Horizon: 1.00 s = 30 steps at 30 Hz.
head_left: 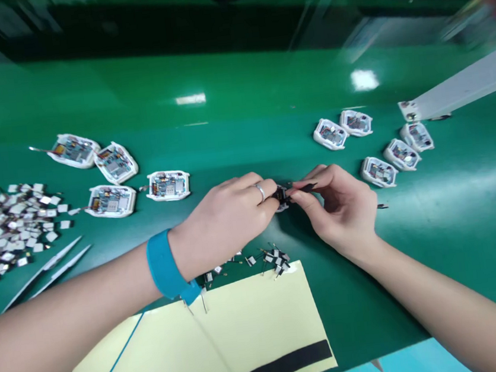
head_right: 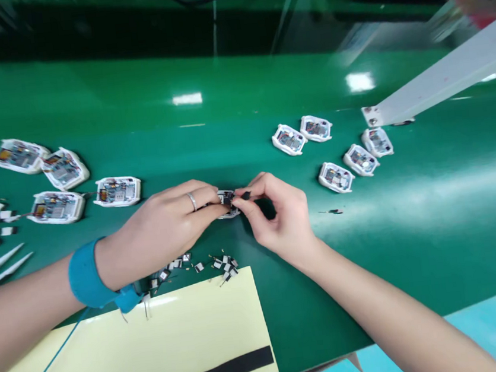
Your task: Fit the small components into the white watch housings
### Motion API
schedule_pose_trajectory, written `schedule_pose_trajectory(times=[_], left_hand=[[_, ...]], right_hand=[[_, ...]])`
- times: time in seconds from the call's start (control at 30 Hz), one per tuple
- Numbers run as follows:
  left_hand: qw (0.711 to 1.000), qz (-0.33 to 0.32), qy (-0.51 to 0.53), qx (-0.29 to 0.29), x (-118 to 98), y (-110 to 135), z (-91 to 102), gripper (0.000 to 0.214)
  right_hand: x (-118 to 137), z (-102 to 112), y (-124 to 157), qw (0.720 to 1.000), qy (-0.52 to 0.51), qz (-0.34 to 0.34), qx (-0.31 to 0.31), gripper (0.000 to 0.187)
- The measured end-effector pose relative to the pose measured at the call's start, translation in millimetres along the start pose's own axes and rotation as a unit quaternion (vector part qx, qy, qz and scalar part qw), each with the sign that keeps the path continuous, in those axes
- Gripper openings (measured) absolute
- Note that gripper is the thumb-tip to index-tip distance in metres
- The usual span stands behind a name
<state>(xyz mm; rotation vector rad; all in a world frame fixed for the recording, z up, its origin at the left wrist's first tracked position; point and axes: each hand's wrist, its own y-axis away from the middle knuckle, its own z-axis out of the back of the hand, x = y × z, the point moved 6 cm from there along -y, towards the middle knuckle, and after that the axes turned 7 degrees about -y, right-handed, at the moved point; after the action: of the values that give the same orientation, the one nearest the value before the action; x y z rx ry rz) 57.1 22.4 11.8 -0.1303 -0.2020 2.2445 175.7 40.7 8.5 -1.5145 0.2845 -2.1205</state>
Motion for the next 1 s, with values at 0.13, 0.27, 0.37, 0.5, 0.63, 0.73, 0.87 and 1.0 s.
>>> schedule_pose_trajectory(times=[0.13, 0.27, 0.37, 0.5, 0.63, 0.73, 0.87, 1.0], left_hand=[[0.998, 0.048, 0.025, 0.018, 0.2, 2.0, 12.2, 0.030], [0.981, 0.117, 0.147, 0.043, 12.9, 4.1, 14.8, 0.059], [0.969, 0.064, 0.232, 0.054, 17.0, -1.0, 6.6, 0.073], [0.949, 0.017, 0.301, 0.095, 20.5, -7.6, -10.0, 0.073], [0.950, 0.040, 0.300, 0.072, 25.3, -9.1, -11.7, 0.072], [0.953, 0.054, 0.293, 0.055, 25.3, -7.2, -7.2, 0.066], [0.951, 0.090, 0.296, 0.016, 27.8, -4.6, 5.6, 0.066], [0.938, 0.125, 0.323, -0.028, 31.4, -2.7, 20.8, 0.074]], right_hand=[[-5.2, 14.6, -4.5, 0.999, 0.022, -0.035, -0.017, 0.008], [6.4, 9.5, -5.8, 0.987, 0.122, -0.040, 0.098, 0.005], [18.3, -5.3, -0.6, 0.963, 0.205, 0.010, 0.172, 0.004], [23.0, -18.7, 4.7, 0.946, 0.271, 0.070, 0.163, 0.013], [27.0, -28.1, 5.3, 0.914, 0.349, 0.109, 0.176, 0.017], [36.0, -33.5, 1.4, 0.884, 0.398, 0.141, 0.200, 0.021], [50.7, -35.9, -10.2, 0.856, 0.434, 0.182, 0.213, 0.023], [64.1, -30.8, -20.9, 0.854, 0.437, 0.212, 0.184, 0.020]])
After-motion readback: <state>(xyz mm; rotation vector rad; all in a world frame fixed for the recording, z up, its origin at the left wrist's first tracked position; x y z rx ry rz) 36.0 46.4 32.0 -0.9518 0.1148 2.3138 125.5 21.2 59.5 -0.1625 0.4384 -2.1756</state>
